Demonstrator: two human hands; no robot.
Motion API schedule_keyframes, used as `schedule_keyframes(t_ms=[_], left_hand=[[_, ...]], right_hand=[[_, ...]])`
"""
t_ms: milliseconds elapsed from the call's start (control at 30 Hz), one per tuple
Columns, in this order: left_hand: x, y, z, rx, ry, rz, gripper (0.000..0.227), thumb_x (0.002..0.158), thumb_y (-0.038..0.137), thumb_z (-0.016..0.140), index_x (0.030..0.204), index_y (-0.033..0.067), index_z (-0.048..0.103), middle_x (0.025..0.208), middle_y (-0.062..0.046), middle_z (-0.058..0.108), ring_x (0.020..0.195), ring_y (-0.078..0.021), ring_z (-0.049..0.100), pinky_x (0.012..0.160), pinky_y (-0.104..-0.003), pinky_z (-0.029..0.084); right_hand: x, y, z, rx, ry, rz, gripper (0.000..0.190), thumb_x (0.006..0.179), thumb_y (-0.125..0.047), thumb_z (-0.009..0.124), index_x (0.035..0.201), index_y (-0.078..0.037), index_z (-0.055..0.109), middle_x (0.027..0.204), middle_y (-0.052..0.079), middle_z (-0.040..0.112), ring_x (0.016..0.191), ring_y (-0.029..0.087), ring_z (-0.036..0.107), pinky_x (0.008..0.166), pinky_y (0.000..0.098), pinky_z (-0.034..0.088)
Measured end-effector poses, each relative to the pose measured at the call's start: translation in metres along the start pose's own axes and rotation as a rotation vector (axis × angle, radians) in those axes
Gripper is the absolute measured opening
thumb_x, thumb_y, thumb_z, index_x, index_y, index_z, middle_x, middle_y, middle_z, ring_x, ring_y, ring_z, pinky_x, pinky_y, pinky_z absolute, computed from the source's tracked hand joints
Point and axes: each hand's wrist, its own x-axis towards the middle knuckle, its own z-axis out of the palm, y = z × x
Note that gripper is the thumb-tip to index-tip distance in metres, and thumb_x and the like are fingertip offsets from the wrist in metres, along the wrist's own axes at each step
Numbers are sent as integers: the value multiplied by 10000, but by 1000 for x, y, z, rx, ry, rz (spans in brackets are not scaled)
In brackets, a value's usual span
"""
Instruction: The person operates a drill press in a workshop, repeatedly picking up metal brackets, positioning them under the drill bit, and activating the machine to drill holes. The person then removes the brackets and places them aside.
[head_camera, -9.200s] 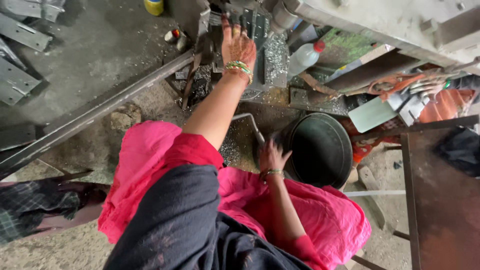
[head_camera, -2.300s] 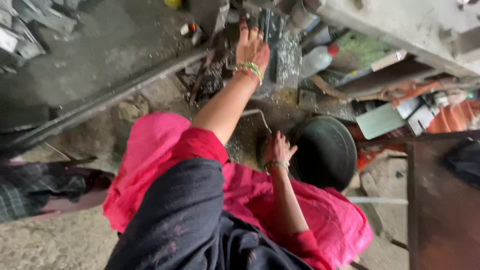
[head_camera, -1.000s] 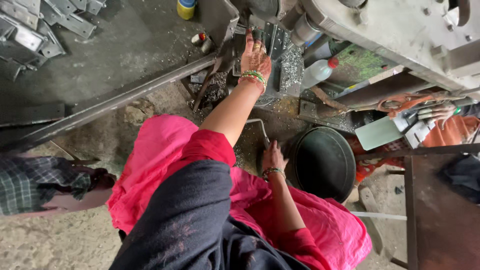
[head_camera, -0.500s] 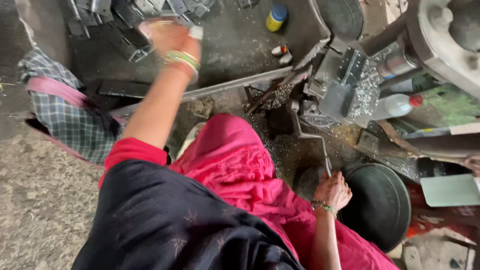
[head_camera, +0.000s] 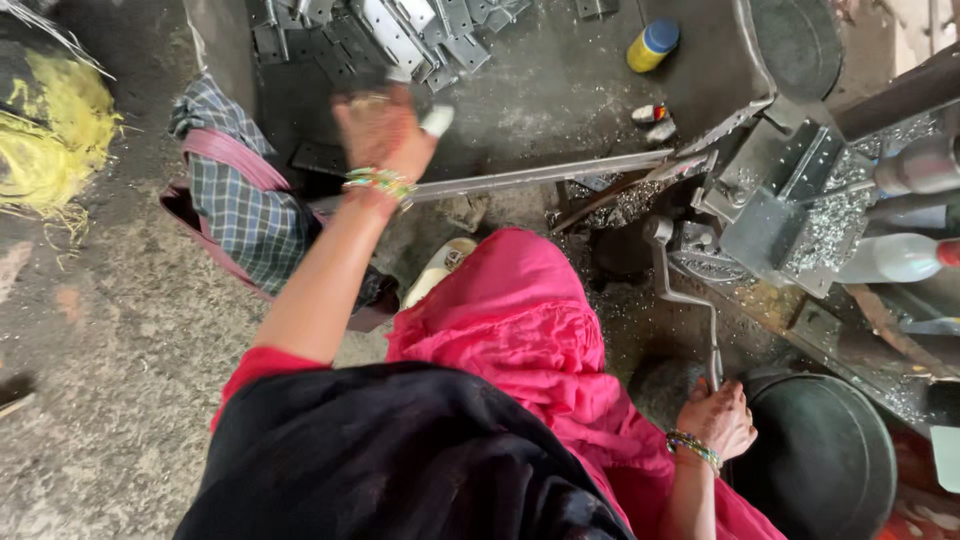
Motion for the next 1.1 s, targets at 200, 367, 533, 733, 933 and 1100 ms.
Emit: schedule_keyframes(t_ms=[200,367,533,733,933,1100], left_hand=[[-30,-78,3,252,-246,-30,425,1036,417,582,1275,76,665,1213,-216,700,1243,-416,573,1058,-677,349],[-34,-88,4,204,-241,167,351,961,187,587,1303,202,660,1332,-113,650,1292,-382,524,1079,-697,325],[-1,-97,-33,132,-423,184,500,756,74,718,1239,197,687,1371,-112,586,1300,-396,505,1086,-586,399],[-34,-83,-19,44,22,145,440,723,177,847,1129,103,693,1269,-209,642,1038,-401,646,840,-474,552],[-39,13,-73,-399,154,-36,398,871,203,822,1186,55,629,1018,-174,736,940,-426,679,783,-563,507],[-91,183,-75,-1207,-90,241,299,894,88,745,1186,57,686,1013,-123,781,894,-258,750,787,-389,575]], right_hand=[[-2,-1,-8,108,-6,22,349,967,-418,737,1041,-85,665,1029,107,733,957,346,694,819,495,495],[-7,3,-7,121,82,-8,307,950,-389,734,1045,-105,669,1033,91,732,991,324,699,840,487,504],[-4,-5,-11,150,10,32,317,950,-389,737,1025,-89,667,1027,97,733,981,331,697,843,485,503],[-10,1,-8,234,54,-2,331,916,-374,749,1040,-83,652,1042,101,723,1025,328,685,870,494,496],[-12,7,-20,245,-11,3,362,926,-362,732,1149,-85,665,1111,107,717,1051,351,671,927,508,477],[-9,-22,-117,127,482,-130,488,906,-409,751,1267,-107,622,1147,121,701,1143,348,633,1095,543,396]])
